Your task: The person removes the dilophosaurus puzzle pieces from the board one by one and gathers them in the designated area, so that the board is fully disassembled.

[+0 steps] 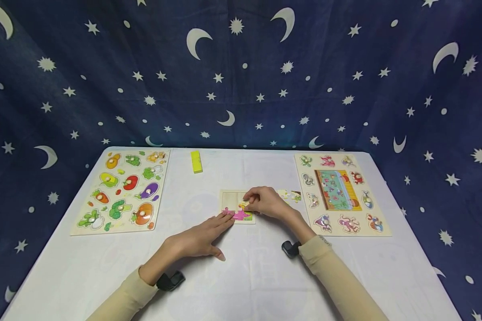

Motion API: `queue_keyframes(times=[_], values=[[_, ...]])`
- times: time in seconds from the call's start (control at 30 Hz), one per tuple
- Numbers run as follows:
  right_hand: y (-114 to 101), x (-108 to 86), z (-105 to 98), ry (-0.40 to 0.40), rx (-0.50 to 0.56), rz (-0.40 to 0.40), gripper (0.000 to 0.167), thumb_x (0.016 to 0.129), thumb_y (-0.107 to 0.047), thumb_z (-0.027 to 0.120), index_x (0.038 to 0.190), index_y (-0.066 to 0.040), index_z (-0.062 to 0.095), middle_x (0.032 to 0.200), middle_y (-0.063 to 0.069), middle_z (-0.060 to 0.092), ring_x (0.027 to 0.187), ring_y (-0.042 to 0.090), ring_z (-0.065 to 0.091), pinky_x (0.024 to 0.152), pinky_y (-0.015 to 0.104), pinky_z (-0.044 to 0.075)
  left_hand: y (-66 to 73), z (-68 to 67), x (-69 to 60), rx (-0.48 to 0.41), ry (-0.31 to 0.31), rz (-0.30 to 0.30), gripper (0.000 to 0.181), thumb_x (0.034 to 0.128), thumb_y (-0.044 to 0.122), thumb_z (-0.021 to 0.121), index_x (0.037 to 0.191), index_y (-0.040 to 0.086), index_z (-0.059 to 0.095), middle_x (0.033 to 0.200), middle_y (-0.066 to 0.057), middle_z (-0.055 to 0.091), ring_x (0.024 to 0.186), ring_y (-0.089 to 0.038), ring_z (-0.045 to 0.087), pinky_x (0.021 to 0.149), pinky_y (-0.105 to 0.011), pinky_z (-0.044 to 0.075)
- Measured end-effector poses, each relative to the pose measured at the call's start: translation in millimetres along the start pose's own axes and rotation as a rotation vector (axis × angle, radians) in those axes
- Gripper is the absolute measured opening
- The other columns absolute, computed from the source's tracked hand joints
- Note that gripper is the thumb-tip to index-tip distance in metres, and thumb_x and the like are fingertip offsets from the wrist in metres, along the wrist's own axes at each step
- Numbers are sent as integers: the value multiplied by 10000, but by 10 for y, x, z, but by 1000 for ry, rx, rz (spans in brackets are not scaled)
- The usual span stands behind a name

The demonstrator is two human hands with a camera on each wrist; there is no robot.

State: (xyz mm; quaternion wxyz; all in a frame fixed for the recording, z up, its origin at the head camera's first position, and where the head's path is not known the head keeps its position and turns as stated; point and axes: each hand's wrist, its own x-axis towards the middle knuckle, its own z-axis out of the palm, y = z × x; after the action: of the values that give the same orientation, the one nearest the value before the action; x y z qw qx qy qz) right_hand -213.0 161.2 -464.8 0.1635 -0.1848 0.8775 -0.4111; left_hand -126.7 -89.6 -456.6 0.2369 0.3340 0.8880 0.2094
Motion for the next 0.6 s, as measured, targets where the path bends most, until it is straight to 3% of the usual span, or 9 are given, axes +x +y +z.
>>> queue_keyframes(times=[0.27,0.6], values=[[-40,44,47,15,-172,-9,304,796,-157,883,1048,-44,756,815,-3,624,728,111,522,676,246,434,7,-6,-1,6,3,6,1029,845,351,844,1630,42,255,1738,-79,133,1609,-270,95,1288,-486,194],[-41,61,72,21,-167,21,310,786,-137,893,1031,-55,722,906,45,601,752,145,521,692,287,437,0,-4,-3,-6,2,7,1027,844,343,845,1630,41,256,1739,-77,130,1610,-268,95,1290,-488,185]])
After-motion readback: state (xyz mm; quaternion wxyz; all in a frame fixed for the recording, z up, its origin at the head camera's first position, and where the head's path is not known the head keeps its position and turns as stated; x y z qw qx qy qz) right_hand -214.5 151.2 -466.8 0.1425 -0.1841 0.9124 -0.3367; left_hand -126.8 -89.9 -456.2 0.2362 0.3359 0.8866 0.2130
